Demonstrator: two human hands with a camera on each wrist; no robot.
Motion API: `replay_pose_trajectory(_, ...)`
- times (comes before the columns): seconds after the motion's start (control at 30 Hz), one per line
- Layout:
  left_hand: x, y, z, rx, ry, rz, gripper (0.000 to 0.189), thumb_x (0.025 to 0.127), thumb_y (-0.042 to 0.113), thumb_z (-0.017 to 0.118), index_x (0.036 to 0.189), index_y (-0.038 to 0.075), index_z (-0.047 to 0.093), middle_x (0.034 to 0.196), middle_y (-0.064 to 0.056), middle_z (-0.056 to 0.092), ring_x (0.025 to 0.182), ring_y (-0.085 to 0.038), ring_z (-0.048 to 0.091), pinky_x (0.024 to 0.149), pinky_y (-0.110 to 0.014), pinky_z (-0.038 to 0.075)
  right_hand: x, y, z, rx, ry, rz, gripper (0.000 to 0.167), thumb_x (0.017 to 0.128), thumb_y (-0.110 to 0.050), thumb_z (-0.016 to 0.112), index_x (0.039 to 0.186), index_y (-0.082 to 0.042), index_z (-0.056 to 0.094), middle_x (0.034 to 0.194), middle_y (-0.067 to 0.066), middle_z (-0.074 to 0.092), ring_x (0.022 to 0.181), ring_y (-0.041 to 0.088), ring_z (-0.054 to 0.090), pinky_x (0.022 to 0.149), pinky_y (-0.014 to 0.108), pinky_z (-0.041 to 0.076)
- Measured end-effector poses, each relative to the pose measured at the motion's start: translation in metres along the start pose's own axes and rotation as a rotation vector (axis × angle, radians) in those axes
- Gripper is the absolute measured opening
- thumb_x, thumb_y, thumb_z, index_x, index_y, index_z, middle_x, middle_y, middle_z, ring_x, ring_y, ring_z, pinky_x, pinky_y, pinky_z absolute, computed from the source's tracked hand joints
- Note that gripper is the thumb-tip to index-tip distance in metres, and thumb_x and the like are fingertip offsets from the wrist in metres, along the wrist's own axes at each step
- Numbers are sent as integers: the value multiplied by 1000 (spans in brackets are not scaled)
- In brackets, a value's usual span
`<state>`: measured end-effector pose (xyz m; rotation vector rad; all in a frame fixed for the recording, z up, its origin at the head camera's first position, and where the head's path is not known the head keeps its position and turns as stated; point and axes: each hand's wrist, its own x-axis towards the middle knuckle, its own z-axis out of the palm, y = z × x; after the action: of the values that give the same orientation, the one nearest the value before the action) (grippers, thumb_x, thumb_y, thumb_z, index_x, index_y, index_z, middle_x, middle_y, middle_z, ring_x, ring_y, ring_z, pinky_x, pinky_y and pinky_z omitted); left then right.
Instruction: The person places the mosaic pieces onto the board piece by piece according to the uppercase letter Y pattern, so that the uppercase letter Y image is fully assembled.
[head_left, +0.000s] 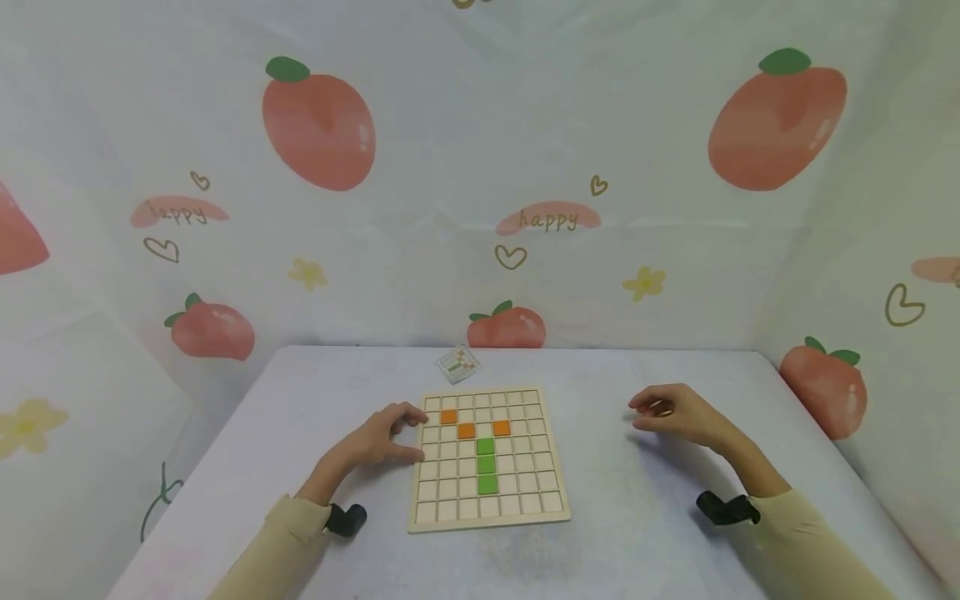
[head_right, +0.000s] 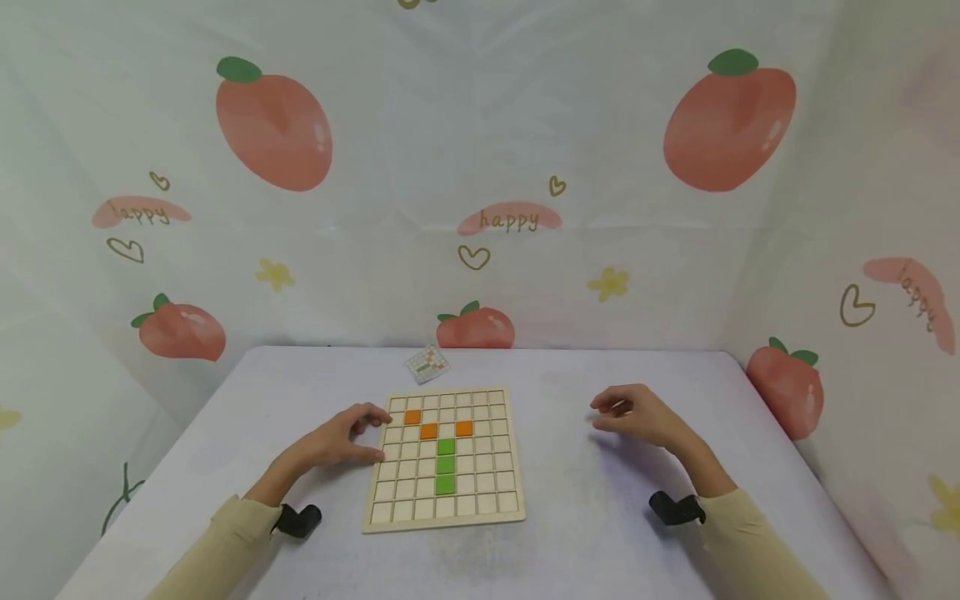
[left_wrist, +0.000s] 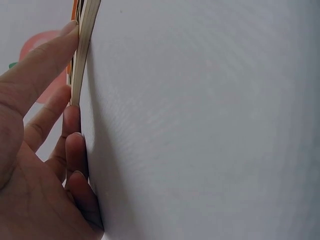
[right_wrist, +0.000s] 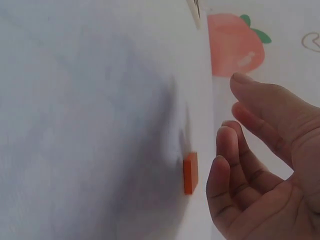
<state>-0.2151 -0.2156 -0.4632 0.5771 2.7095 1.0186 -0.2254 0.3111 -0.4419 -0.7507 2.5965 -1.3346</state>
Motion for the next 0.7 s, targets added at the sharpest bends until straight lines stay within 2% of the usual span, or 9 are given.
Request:
replay_pose_trajectory(0.1, 1, -1, 0, -7, -3, 13, 54, 79, 25, 90, 124, 9, 63, 114, -3, 58, 99, -25, 48, 88, -45, 42, -3, 2, -5, 0, 4, -6, 28, 88, -7, 80, 110, 7, 69, 97, 12, 67, 85, 19, 66, 71, 26, 51)
replay_pose_trajectory(0.33, 0, -2, 1, -12, 0, -12, 55, 79, 26, 90, 124, 10, 64, 115, -1, 58, 101, -24, 48, 90, -46, 42, -7, 12, -19, -24, 15, -25, 29, 87, -3, 80, 111, 9, 68, 102, 18, 70, 87, 21, 69, 73, 26, 54)
replay_pose_trajectory(0.7, 1, -1, 2, -4, -4, -26, 55, 79, 26, 89, 125, 11, 63, 116, -1, 58, 102, -25, 49, 92, -46, 41, -8, 28, -28, -22, -13, 42, 35, 84, -5, 83, 113, 8, 68, 102, 16, 67, 85, 20, 65, 74, 25, 53)
